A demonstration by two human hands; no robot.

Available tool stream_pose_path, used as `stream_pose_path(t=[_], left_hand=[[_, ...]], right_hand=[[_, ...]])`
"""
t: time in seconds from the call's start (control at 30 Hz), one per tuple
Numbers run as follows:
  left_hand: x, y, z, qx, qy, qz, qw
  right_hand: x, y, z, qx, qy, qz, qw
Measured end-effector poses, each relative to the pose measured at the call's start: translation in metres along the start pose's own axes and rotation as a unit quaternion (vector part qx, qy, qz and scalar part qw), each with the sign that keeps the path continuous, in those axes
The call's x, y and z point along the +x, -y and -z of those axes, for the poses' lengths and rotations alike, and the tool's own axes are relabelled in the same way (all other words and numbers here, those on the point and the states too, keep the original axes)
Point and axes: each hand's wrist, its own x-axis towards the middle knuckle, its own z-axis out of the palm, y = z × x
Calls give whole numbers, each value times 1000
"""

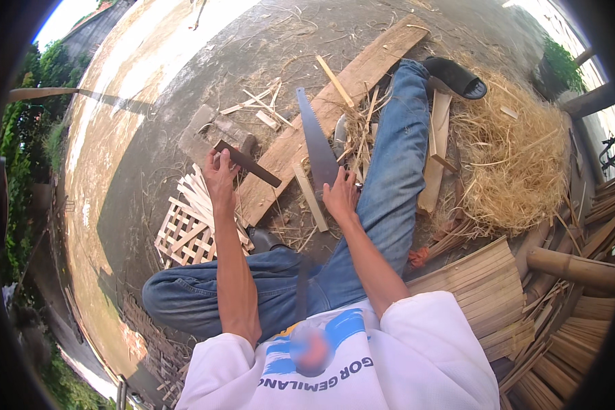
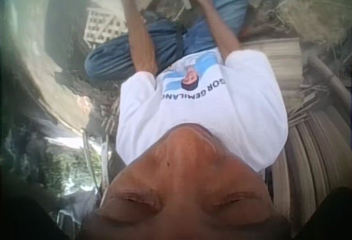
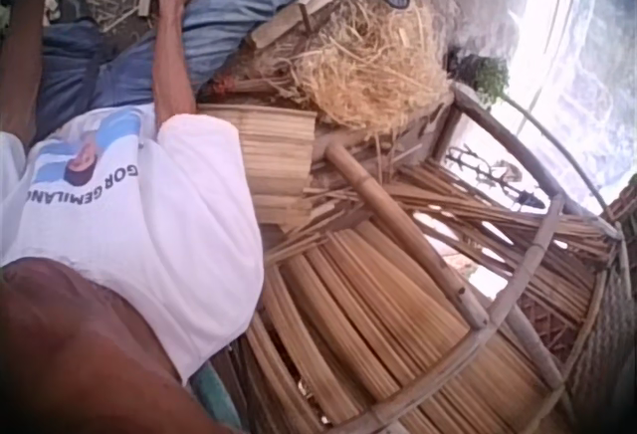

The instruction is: The person sits on the ground and uses a machete to split and cut bamboo strips. They then weave the strips into a lattice mat and cut a cylindrical bamboo piece into smaller sections.

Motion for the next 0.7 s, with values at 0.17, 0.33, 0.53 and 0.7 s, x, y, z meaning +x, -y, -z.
stream_pose_path(t=[0.17, 0.33, 0.53, 0.7], left_hand=[[3, 8, 12, -50, -34, 14, 998], [4, 10, 8, -126, -47, 46, 990], [9, 24, 14, -103, -35, 22, 994], [9, 18, 22, -135, -29, 78, 987]], right_hand=[[0, -6, -4, -8, 2, -41, 999], [14, -27, -16, 69, -31, -47, 996], [15, -17, -11, 246, -58, -7, 968], [42, -3, -5, 300, -143, 23, 943]])
